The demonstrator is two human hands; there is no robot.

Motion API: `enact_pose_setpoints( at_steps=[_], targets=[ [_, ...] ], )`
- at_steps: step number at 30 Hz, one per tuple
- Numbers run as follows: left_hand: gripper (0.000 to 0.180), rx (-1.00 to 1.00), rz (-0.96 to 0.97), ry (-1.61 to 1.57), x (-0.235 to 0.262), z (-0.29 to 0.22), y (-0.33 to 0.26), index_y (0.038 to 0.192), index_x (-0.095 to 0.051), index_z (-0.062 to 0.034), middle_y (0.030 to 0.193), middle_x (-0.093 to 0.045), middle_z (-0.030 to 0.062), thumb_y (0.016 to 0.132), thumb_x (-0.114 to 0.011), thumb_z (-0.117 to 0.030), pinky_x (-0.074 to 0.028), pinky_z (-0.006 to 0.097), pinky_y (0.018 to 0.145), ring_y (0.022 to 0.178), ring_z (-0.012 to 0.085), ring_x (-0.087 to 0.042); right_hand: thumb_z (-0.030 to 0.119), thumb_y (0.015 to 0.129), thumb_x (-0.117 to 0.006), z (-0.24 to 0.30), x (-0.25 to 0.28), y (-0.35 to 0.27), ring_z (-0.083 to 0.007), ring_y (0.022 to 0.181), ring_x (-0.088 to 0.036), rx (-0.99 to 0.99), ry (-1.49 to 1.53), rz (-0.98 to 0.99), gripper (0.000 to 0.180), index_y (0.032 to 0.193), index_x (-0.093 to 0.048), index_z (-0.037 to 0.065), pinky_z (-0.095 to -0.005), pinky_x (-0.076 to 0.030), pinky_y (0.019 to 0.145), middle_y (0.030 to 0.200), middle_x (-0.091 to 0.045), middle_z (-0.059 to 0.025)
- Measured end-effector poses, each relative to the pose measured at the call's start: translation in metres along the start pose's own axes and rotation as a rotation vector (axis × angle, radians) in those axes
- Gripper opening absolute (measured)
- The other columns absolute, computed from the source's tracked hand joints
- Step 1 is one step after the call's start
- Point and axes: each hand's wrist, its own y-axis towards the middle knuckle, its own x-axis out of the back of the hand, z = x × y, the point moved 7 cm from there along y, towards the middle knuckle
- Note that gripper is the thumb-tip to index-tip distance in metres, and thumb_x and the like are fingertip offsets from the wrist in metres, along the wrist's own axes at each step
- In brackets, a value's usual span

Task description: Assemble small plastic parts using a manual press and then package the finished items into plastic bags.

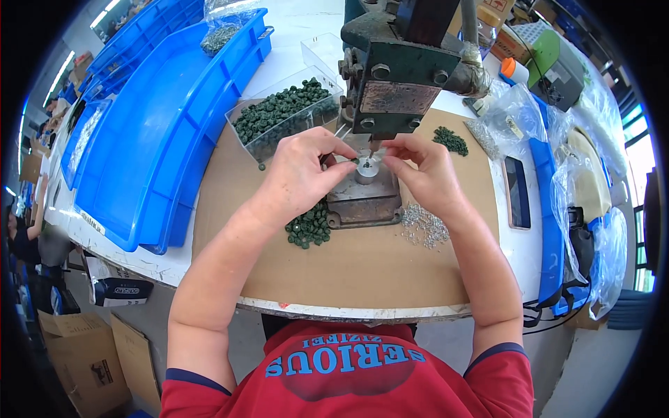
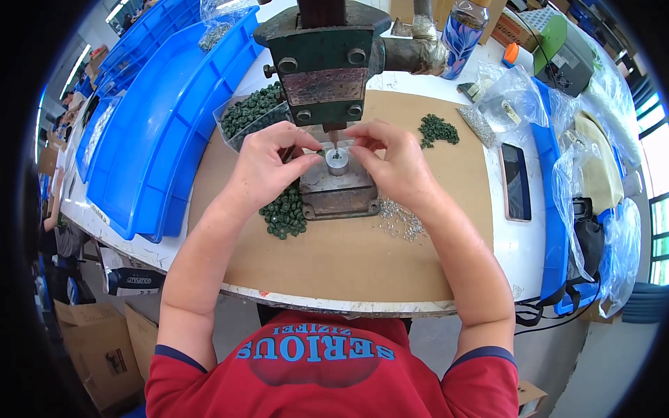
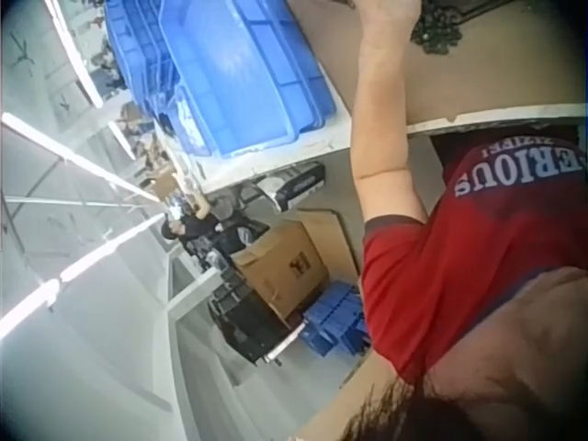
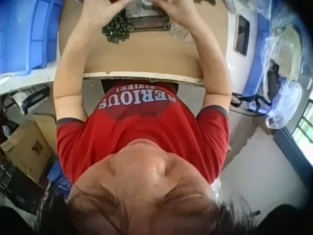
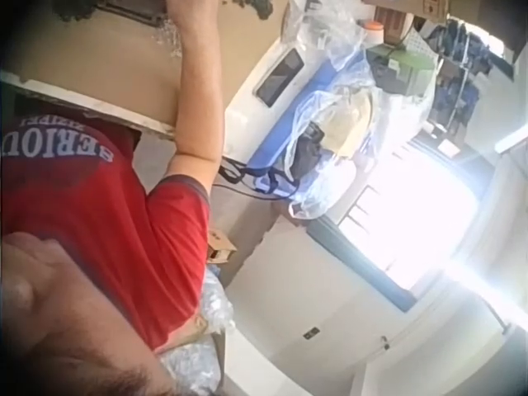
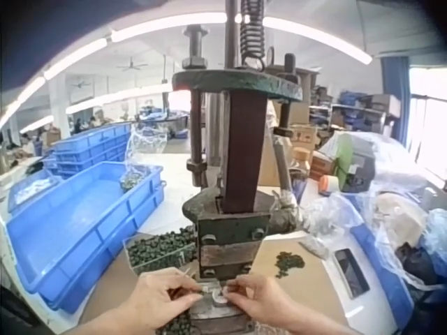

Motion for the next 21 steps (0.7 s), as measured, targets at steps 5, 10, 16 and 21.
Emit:
enact_pose_setpoints(
  at_steps=[5,10,16,21],
  targets=[
    [0.012,0.005,0.019,0.052,-0.015,0.001,0.008,0.082,-0.068,0.004,0.076,-0.063,0.0043,0.072,-0.068,-0.003,-0.038,0.02,0.056,0.06,0.0104,-0.047,-0.004,0.08,-0.061,-0.009,0.017,-0.01,-0.0113,0.074,-0.055,-0.057,-0.07,-0.002,0.019,0.099,-0.065,-0.004,-0.0219,-0.046,0.071,0.083,-0.063,-0.0069],
    [0.013,0.069,0.1,0.119,-0.02,0.004,0.014,0.081,-0.07,0.0029,0.077,-0.062,0.0081,0.07,-0.067,-0.003,-0.044,0.026,0.056,0.061,0.0163,-0.054,-0.005,0.08,-0.06,-0.015,0.029,-0.023,-0.0113,0.074,-0.056,-0.08,-0.072,-0.015,0.017,0.096,-0.065,-0.004,-0.0224,-0.047,0.069,0.084,-0.064,-0.0075],
    [0.012,0.134,0.152,0.142,-0.023,-0.004,0.018,0.08,-0.069,0.0033,0.076,-0.061,0.0085,0.07,-0.067,-0.003,-0.044,0.026,0.056,0.06,0.0165,-0.053,-0.004,0.08,-0.06,-0.019,0.046,-0.037,-0.0115,0.073,-0.056,-0.124,-0.046,-0.074,0.016,0.094,-0.066,-0.004,-0.0226,-0.046,0.066,0.084,-0.064,-0.0071],
    [0.011,0.11,0.12,0.136,-0.024,0.002,0.015,0.079,-0.069,0.0037,0.075,-0.06,0.0078,0.071,-0.067,-0.003,-0.043,0.026,0.056,0.06,0.0159,-0.052,-0.004,0.078,-0.06,-0.02,0.039,-0.046,-0.016,0.068,-0.057,-0.131,-0.403,0.134,0.013,0.089,-0.066,-0.001,-0.0253,-0.046,0.062,0.081,-0.062,-0.0069]
  ],
)
